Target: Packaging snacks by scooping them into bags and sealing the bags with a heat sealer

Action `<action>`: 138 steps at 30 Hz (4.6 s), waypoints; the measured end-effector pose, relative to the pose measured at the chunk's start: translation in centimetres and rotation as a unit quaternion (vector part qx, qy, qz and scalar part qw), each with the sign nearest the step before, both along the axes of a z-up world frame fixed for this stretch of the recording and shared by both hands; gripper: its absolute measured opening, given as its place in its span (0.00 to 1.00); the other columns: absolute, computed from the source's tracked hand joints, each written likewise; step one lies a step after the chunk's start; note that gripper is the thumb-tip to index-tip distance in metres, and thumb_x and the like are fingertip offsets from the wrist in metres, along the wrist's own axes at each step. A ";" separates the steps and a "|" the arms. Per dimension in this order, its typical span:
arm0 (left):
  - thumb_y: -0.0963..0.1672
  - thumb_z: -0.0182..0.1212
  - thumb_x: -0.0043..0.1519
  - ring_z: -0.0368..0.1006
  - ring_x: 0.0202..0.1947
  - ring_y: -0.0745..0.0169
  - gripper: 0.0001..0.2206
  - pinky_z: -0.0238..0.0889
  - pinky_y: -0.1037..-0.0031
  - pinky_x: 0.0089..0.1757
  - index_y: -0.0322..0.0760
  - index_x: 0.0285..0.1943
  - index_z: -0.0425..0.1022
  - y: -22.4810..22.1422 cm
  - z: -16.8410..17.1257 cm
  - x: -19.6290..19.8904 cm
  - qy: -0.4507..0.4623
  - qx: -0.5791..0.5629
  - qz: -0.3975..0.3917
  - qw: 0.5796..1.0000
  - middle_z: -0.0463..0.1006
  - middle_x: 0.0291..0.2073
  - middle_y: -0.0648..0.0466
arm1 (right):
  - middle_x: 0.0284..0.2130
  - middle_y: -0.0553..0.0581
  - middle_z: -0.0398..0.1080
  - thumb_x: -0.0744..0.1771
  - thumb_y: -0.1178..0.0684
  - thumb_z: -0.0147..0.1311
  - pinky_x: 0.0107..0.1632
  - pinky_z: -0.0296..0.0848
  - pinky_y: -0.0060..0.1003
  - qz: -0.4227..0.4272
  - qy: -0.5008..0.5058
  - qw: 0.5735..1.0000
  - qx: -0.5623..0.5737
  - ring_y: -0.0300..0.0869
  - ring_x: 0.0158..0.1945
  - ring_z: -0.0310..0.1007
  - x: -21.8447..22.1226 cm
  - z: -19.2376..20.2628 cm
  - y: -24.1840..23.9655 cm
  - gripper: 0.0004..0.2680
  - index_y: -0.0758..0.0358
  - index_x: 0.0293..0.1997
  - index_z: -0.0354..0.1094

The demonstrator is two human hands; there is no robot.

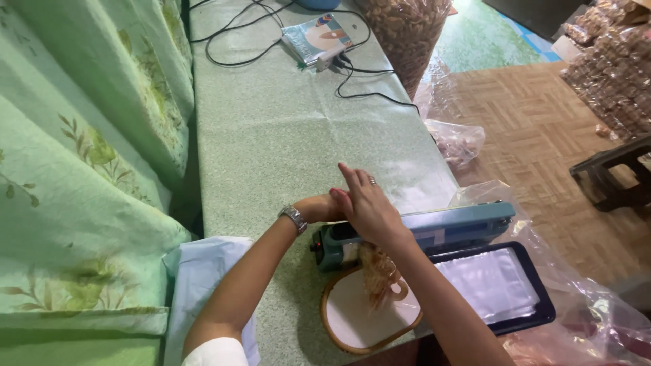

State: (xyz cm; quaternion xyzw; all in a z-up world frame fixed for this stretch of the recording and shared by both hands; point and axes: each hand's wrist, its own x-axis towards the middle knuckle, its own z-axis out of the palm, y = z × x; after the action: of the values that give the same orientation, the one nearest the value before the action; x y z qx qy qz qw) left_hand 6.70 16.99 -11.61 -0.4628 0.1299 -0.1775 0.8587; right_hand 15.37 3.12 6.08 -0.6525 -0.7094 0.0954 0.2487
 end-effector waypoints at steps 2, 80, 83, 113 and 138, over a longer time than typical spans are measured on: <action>0.39 0.65 0.53 0.72 0.39 0.56 0.12 0.60 0.76 0.47 0.29 0.46 0.76 -0.4 0.8 0.3 0.003 0.144 0.004 0.990 0.78 0.33 0.44 | 0.49 0.64 0.62 0.69 0.39 0.36 0.54 0.65 0.59 -0.020 -0.037 0.998 -0.045 0.64 0.59 0.59 0.0 -0.4 0.2 0.21 0.60 0.67 0.50; 0.53 0.36 0.63 0.75 0.46 0.34 0.21 0.66 0.47 0.47 0.46 0.61 0.62 -8.7 14.5 0.3 0.220 0.951 -0.186 -0.111 0.78 0.41 0.39 | 0.35 0.70 0.70 0.61 0.50 0.65 0.25 0.78 0.53 -0.236 0.630 0.714 -0.196 0.57 0.34 0.76 4.1 -10.7 -13.1 0.22 0.72 0.56 0.61; 0.52 0.41 0.64 0.74 0.47 0.32 0.21 0.65 0.46 0.48 0.42 0.62 0.61 -11.3 22.4 -0.6 0.221 0.959 -0.116 -0.134 0.76 0.43 0.36 | 0.44 0.73 0.67 0.60 0.51 0.66 0.30 0.78 0.54 -0.255 0.633 0.707 -0.188 0.59 0.41 0.74 2.6 -8.4 -14.2 0.32 0.73 0.66 0.47; 0.48 0.51 0.64 0.60 0.58 0.46 0.24 0.55 0.62 0.57 0.30 0.65 0.55 -30.3 19.4 2.7 0.047 0.959 0.274 -0.057 0.63 0.56 0.41 | 0.53 0.63 0.61 0.68 0.65 0.51 0.47 0.66 0.36 -0.409 -0.092 0.765 0.489 0.46 0.51 0.62 17.8 -11.4 -41.5 0.19 0.63 0.63 0.45; 0.39 0.49 0.57 0.66 0.58 0.43 0.19 0.53 0.53 0.57 0.40 0.58 0.69 -27.5 8.1 6.7 -0.068 0.948 0.006 -0.310 0.72 0.52 0.43 | 0.41 0.44 0.71 0.58 0.50 0.64 0.45 0.73 0.43 -0.286 0.022 0.957 0.043 0.49 0.47 0.71 12.1 -11.3 -27.7 0.05 0.46 0.30 0.71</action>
State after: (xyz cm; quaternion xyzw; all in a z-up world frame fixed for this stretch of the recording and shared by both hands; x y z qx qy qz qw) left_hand 13.41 -10.53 -3.55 -0.9691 -0.0671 -0.1521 -0.1821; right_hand 27.49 -24.58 -5.25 -0.8143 -0.4911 0.0041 0.3093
